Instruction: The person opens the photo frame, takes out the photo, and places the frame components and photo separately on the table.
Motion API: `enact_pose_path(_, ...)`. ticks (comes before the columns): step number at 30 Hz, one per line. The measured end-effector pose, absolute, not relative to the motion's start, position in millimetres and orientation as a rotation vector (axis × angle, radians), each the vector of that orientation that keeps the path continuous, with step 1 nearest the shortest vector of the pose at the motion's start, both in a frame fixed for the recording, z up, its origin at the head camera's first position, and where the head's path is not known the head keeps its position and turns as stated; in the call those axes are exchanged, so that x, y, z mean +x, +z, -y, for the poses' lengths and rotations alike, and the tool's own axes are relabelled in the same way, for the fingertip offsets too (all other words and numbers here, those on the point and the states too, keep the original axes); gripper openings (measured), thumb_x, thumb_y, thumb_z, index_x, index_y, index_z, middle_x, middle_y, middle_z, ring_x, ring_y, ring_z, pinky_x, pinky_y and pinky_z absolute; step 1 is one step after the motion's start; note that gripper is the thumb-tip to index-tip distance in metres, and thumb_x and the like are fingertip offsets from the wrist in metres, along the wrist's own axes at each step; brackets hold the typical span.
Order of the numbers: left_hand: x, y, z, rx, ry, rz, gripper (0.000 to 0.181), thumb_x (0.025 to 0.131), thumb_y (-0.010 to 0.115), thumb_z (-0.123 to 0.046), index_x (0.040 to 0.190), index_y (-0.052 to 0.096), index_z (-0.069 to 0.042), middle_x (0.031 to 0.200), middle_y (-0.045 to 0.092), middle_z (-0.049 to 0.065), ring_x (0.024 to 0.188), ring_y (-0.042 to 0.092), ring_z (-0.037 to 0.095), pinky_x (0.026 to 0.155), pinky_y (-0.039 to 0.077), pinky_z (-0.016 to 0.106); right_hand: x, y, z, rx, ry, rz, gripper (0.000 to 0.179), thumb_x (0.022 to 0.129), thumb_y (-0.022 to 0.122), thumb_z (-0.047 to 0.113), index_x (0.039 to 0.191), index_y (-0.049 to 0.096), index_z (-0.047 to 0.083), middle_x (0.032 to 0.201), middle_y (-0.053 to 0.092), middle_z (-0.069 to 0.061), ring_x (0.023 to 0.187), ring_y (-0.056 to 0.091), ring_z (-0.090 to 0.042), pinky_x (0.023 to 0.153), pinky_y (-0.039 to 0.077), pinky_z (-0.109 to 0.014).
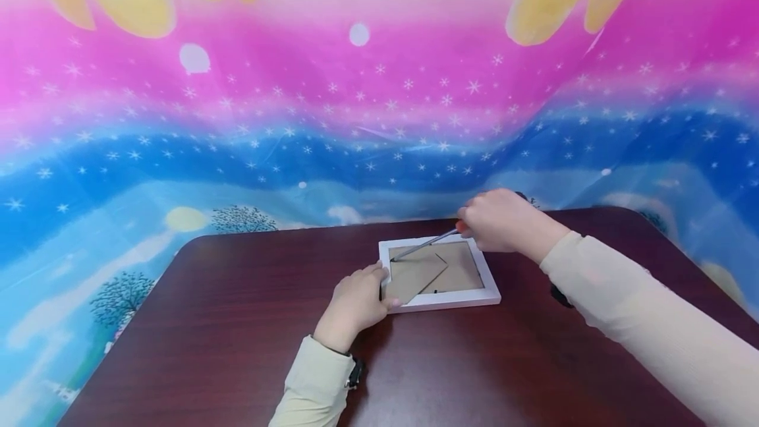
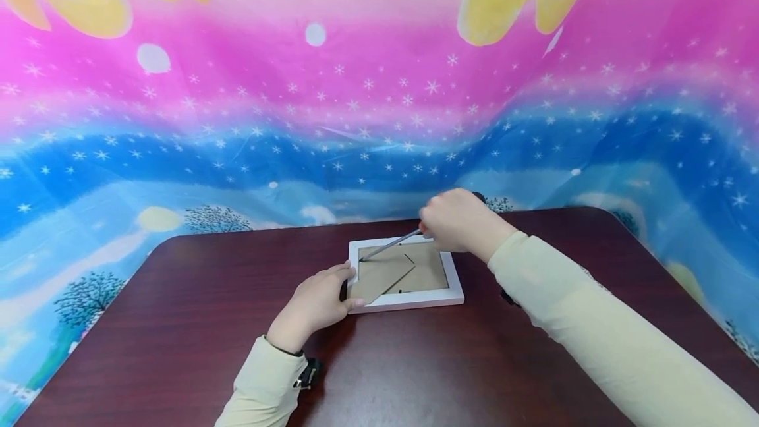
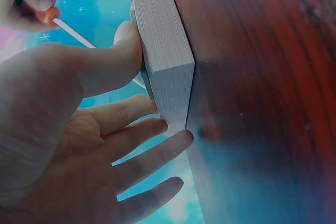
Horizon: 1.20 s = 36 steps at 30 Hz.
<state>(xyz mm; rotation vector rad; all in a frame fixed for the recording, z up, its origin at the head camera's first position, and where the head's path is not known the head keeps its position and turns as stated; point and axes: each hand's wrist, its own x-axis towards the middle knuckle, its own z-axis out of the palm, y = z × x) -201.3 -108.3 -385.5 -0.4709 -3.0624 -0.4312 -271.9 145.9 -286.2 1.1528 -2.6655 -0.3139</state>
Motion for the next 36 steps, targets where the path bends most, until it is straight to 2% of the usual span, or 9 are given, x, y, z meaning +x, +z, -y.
enact_pose_path(6, -201, -385, 108, -0.450, -0.419, 3.067, 0.059, 0.088, 0.075, -0.038, 0.135, 0.060, -0.005, 0.143, 0.053, 0.013, 0.126, 0.055, 0.032, 0.094, 0.048, 0.051, -282, -305, -166, 1.137, -0.057, 2.737, 0.021, 0.087, 0.075, 0.016, 0.073, 0.060, 0.017, 0.063, 0.050, 0.009, 0.055, 0.048, -0.010, 0.054, 0.048, -0.035)
enact_pose_path(13, -199, -386, 107, -0.458, -0.541, 3.070, 0.059, 0.088, 0.076, -0.033, 0.135, 0.059, -0.002, 0.145, 0.051, 0.016, 0.130, 0.051, 0.034, 0.099, 0.046, 0.052, -293, -319, -175, 1.161, 0.056, 2.751, 0.024, 0.085, 0.076, 0.010, 0.072, 0.058, 0.018, 0.065, 0.049, 0.009, 0.056, 0.045, -0.009, 0.052, 0.042, -0.031)
enact_pose_path(19, -199, -384, 108, -0.464, -0.510, 3.056, 0.057, 0.088, 0.076, -0.033, 0.133, 0.061, -0.002, 0.144, 0.052, 0.016, 0.128, 0.051, 0.035, 0.097, 0.047, 0.052, -298, -312, -167, 1.146, 0.004, 2.745, 0.019, 0.084, 0.077, 0.010, 0.072, 0.063, 0.017, 0.063, 0.053, 0.009, 0.055, 0.047, -0.010, 0.053, 0.045, -0.031)
enact_pose_path(28, -200, -386, 108, -0.462, -0.520, 3.064, 0.057, 0.088, 0.076, -0.032, 0.134, 0.060, -0.002, 0.145, 0.050, 0.017, 0.128, 0.052, 0.035, 0.097, 0.047, 0.052, -287, -282, -137, 1.216, -0.257, 2.581, 0.006, 0.077, 0.078, 0.008, 0.077, 0.074, 0.011, 0.070, 0.067, 0.004, 0.059, 0.061, -0.013, 0.056, 0.052, -0.031)
enact_pose_path(31, -201, -386, 108, -0.458, -0.517, 3.069, 0.058, 0.088, 0.076, -0.032, 0.134, 0.060, -0.002, 0.145, 0.050, 0.017, 0.128, 0.052, 0.035, 0.097, 0.047, 0.053, -282, -272, -125, 1.211, -0.368, 2.536, 0.011, 0.076, 0.077, 0.010, 0.069, 0.069, 0.012, 0.063, 0.062, 0.004, 0.054, 0.055, -0.013, 0.055, 0.051, -0.032)
enact_pose_path(36, -201, -385, 108, -0.467, -0.489, 3.069, 0.057, 0.088, 0.076, -0.033, 0.133, 0.060, -0.002, 0.145, 0.050, 0.017, 0.128, 0.051, 0.036, 0.098, 0.046, 0.053, -275, -262, -107, 1.214, -0.525, 2.435, 0.022, 0.069, 0.069, 0.007, 0.056, 0.054, 0.016, 0.053, 0.049, 0.003, 0.051, 0.046, -0.016, 0.054, 0.048, -0.035)
